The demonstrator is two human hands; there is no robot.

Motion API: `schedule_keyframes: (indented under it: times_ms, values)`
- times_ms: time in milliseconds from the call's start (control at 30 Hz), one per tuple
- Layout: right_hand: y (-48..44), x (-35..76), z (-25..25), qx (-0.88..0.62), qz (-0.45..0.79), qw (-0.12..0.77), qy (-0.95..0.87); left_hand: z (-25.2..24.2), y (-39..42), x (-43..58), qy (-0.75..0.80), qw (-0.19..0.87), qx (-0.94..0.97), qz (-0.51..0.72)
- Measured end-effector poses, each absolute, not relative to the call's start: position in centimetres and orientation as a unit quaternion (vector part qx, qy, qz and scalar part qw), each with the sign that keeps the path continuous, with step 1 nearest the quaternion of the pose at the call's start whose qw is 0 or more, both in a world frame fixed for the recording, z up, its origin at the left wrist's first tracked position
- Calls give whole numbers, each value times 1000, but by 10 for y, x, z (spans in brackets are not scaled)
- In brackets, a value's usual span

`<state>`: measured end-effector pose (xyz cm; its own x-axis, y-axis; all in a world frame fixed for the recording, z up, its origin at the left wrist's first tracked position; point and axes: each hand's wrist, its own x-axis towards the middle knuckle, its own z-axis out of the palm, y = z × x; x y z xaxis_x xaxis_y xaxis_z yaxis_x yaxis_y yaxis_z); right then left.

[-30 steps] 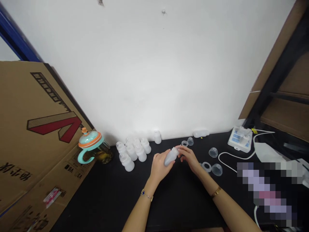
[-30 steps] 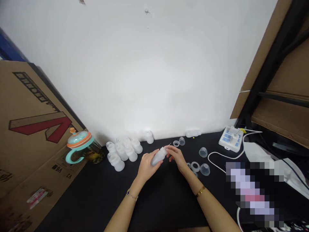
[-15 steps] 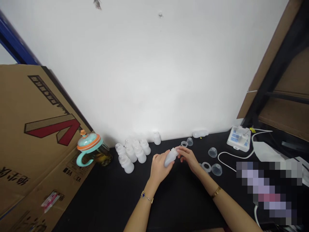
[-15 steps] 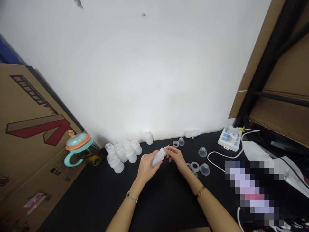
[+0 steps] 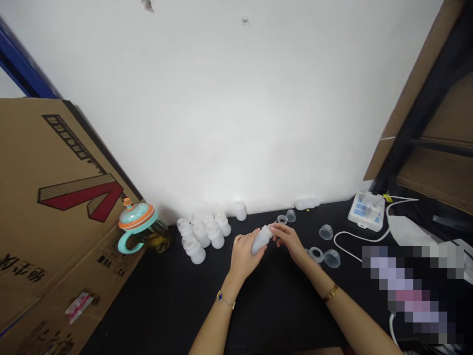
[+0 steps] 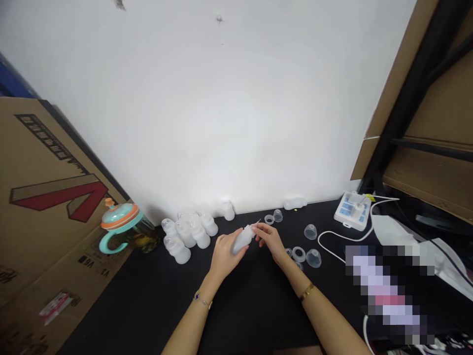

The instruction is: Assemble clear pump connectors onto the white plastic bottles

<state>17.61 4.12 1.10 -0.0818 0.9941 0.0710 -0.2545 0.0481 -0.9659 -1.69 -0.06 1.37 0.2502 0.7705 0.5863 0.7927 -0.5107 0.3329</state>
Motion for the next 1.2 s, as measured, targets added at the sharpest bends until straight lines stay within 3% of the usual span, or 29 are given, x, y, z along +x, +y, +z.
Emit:
schedule_keyframes:
  times_ms: [1200]
  values:
    - [41, 177, 12, -375, 597, 537, -463, 8, 4, -19, -490, 1, -792, -365]
